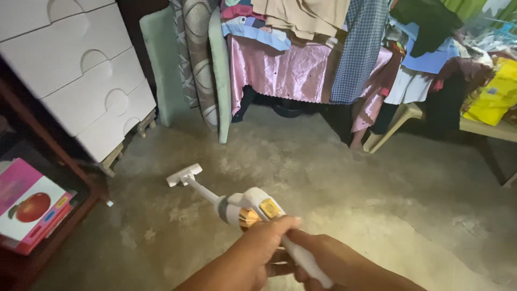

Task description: The person is vacuuming the concrete floor of a room using a handheld cordless vacuum cleaner.

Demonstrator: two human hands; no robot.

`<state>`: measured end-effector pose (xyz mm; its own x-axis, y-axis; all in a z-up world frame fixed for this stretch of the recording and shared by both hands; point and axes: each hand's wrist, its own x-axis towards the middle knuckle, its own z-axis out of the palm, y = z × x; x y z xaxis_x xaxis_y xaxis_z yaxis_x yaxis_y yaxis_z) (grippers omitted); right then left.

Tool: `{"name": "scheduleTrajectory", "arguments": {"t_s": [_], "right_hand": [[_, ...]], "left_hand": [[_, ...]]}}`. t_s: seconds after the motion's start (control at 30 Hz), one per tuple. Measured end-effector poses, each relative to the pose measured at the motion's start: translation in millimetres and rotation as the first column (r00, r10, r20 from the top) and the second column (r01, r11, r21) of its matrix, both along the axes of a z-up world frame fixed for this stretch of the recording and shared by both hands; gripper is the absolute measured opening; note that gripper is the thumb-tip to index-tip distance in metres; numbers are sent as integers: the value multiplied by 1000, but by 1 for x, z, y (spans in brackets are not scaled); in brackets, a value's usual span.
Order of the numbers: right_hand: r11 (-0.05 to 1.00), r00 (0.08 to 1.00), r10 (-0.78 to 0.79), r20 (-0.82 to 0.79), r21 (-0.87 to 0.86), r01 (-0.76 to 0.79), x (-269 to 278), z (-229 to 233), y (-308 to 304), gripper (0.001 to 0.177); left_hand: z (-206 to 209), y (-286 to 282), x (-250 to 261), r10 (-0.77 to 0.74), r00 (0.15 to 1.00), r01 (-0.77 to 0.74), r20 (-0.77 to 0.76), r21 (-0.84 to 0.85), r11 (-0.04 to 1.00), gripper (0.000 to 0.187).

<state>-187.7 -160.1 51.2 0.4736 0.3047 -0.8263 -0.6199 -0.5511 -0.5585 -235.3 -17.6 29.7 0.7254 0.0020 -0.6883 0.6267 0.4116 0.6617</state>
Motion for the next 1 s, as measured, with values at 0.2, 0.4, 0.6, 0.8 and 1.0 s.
{"name": "scheduleTrajectory", "arguments": {"t_s": [0.2,0.4,0.6,0.8,1.0], "right_hand": [[991,997,38,-75,129,-28,27,5,107,52],[984,993,-69,-100,156,84,66,-38,255,49],[985,999,43,-30,166,-37,85,-25,383,58],[977,993,-74,-90,191,91,107,-24,467,50],[955,997,71,41,284,-80,146,-60,483,56]], "left_hand": [[-12,95,31,173,984,-174,-49,-30,984,44],[-5,222,42,195,981,-195,-3,20,981,50],[-14,325,57,232,972,-234,45,31,972,62],[-9,393,81,304,952,-304,16,108,946,55],[-10,411,89,291,956,-292,28,107,950,53]]}}
